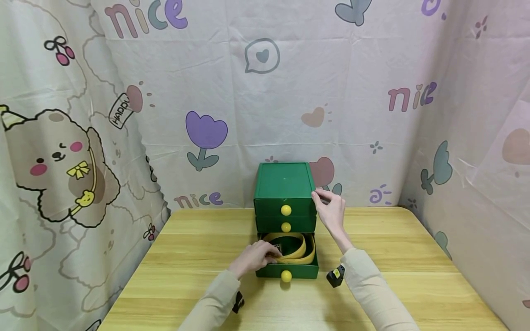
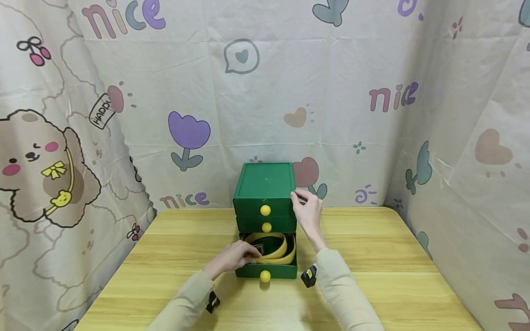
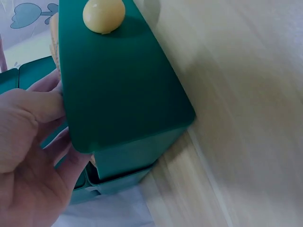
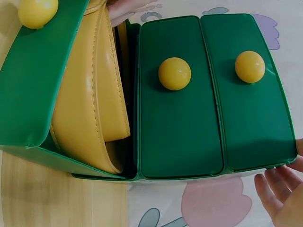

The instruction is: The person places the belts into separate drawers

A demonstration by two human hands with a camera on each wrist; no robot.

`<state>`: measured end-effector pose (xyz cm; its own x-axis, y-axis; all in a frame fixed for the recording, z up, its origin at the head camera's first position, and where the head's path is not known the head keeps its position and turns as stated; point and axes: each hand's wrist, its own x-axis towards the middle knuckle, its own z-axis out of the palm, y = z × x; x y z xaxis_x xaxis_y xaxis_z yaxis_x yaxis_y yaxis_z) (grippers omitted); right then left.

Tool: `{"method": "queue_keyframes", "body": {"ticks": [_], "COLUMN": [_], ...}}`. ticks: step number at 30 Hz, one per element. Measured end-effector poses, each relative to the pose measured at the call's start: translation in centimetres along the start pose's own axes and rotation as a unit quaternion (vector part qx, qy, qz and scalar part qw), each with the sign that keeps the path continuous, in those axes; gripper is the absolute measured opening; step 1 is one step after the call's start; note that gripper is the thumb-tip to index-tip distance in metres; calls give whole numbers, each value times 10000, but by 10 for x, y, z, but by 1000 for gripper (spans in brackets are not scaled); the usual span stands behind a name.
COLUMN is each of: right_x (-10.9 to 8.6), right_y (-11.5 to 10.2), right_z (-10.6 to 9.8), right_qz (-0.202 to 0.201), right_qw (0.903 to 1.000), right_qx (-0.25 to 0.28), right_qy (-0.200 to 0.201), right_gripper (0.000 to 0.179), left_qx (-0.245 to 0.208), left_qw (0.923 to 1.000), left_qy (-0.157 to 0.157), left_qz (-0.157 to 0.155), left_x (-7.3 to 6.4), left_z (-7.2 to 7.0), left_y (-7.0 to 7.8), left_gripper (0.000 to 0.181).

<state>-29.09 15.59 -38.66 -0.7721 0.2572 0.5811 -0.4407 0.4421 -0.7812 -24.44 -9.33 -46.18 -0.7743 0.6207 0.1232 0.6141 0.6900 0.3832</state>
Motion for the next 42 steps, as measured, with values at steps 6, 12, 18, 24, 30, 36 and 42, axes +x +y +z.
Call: {"method": "queue_keyframes", "body": {"ticks": [6, 12, 18, 24, 30, 36, 42], "right_x": [0, 0, -1, -1, -1, -1, -1], "right_y": [-1, -2, -1, -1, -2, -3, -4], "right_z": [0, 0, -1, 0, 0, -1, -1], "right_qz": [4, 7, 17, 3, 2, 81, 61], "right_qw": [10000, 10000, 10000, 10000, 10000, 9999, 10000], "right_qx": [48, 27, 20, 18, 81, 38, 25], "right_qy": [-27, -14, -3, -36, -38, -66, -48], "right_gripper": [22, 22, 22, 23, 22, 22, 22], "left_qx": [-34, 313, -322, -1218, -1606, -1406, -961], "left_qw": [9995, 9983, 9985, 9912, 9857, 9897, 9951], "left_qy": [-292, -390, -428, -508, -469, -282, 25], "left_qz": [-82, -308, -78, 129, 200, 19, -245], "left_x": [4, 4, 6, 9, 10, 9, 8], "left_z": [-3, -5, -3, 0, 2, 3, 5], "left_y": [2, 8, 1, -10, -15, -14, -11], "left_gripper": [20, 22, 23, 18, 14, 11, 9]}}
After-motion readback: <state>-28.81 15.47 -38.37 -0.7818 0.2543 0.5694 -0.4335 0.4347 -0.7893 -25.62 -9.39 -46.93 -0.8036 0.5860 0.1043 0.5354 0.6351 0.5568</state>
